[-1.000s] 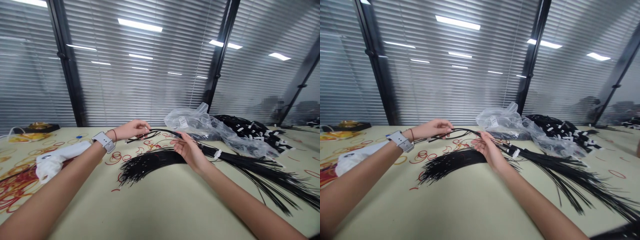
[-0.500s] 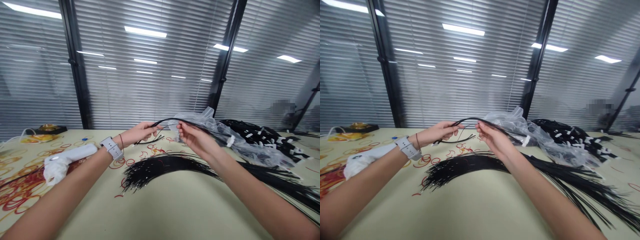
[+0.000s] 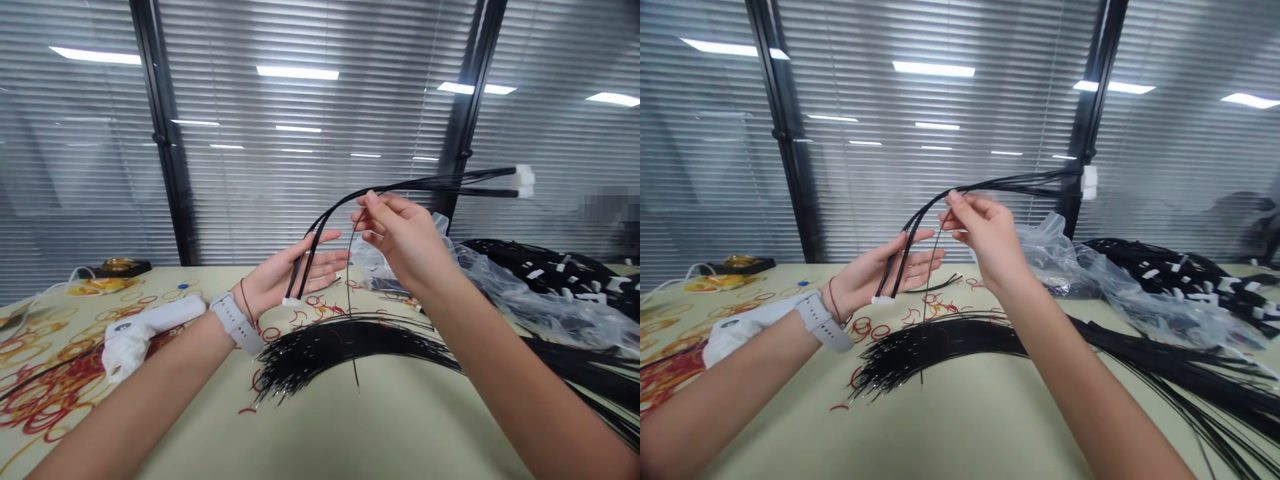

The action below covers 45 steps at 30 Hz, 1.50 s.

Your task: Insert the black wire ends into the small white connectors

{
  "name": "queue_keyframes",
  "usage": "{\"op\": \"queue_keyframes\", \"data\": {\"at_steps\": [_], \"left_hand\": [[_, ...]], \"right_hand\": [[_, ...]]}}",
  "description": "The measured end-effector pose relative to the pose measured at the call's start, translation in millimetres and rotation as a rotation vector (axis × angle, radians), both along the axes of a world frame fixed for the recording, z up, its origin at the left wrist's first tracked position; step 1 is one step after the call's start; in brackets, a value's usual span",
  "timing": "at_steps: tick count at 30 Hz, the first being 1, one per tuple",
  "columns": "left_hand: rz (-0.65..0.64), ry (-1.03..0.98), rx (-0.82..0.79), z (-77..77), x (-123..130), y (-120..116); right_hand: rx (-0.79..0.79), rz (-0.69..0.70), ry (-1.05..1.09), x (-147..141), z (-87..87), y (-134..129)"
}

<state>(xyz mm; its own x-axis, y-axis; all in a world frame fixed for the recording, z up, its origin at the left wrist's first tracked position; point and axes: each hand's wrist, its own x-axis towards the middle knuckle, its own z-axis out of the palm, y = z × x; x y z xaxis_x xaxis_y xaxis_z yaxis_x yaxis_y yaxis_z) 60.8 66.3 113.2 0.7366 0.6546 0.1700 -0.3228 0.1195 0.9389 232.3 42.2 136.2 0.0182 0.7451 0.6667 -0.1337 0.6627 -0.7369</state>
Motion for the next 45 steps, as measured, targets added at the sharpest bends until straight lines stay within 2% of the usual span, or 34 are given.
{"op": "queue_keyframes", "data": {"at_steps": [7,14,19,22,28,32,37,42,45], "left_hand": [[-0.237,0.064,0.037,2.1,4,-13],[-0.256,0.085,0.009,-1.2,9,-16],[-0.162,0.078,0.098,-5.7,8,-9],[-0.093,0.104,0.156,-8.3,8,-5],[0.015,0.122,0.155,-12.9,8,3],[0.065,0.260,0.200,-17.4,5,10],[0.201,0.373,0.277,-20.9,-1,22],[0.452,0.227,0.139,-18.0,-24,45],[0.533,0.110,0.110,-14.2,-47,61]], "right_hand": [[0.047,-0.079,-0.013,1,1.7,-2],[0.127,-0.111,-0.090,0,3.3,-10],[0.142,-0.163,-0.115,2,2.3,-6],[0.093,-0.171,-0.076,5,-1.7,4],[-0.119,-0.078,-0.008,11,-15.7,31],[-0.290,0.039,-0.043,15,-22.9,41],[-0.356,0.063,-0.075,29,-27.7,49],[-0.355,-0.032,-0.069,51,-28.6,58],[-0.348,-0.101,-0.084,66,-31.1,65]]}}
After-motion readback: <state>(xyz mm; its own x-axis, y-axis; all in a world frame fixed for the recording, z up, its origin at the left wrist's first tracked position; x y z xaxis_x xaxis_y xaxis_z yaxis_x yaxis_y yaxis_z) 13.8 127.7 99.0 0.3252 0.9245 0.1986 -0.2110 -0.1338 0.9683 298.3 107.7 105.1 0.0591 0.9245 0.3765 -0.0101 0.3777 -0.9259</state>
